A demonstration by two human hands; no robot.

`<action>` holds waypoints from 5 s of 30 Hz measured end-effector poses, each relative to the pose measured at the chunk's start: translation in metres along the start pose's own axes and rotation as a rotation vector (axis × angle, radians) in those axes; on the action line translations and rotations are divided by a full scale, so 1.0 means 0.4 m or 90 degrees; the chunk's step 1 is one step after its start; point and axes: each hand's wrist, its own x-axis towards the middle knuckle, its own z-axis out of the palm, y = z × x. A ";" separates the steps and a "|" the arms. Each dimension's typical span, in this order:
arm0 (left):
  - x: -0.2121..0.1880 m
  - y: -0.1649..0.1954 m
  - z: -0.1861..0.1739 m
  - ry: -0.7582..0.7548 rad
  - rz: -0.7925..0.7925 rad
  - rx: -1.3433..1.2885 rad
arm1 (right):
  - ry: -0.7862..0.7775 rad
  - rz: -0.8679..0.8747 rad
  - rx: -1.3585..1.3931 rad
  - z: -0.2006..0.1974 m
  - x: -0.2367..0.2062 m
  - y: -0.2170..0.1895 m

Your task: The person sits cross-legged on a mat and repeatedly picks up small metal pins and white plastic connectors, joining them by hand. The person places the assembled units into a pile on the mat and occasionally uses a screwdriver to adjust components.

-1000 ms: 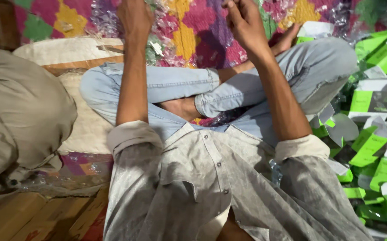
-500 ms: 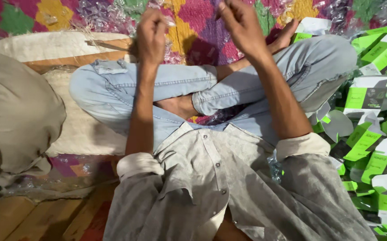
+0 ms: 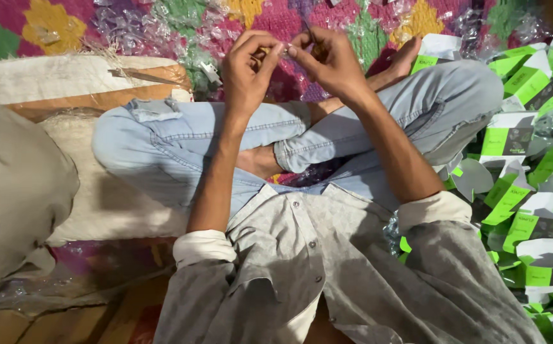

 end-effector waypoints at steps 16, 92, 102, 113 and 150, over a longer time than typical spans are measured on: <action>-0.022 -0.088 0.058 -0.017 -0.148 -0.287 | 0.022 -0.081 0.044 0.032 0.001 0.021; -0.005 0.019 0.032 0.146 0.186 0.218 | 0.075 -0.121 -0.487 0.043 -0.020 -0.030; 0.011 0.003 0.040 0.151 0.159 0.170 | 0.177 -0.206 -0.449 0.065 0.011 0.014; 0.021 0.002 0.040 0.166 0.152 0.138 | 0.184 -0.149 -0.293 0.075 0.027 0.029; 0.011 -0.082 0.026 0.016 0.031 0.070 | 0.144 -0.260 -0.302 0.055 -0.006 -0.037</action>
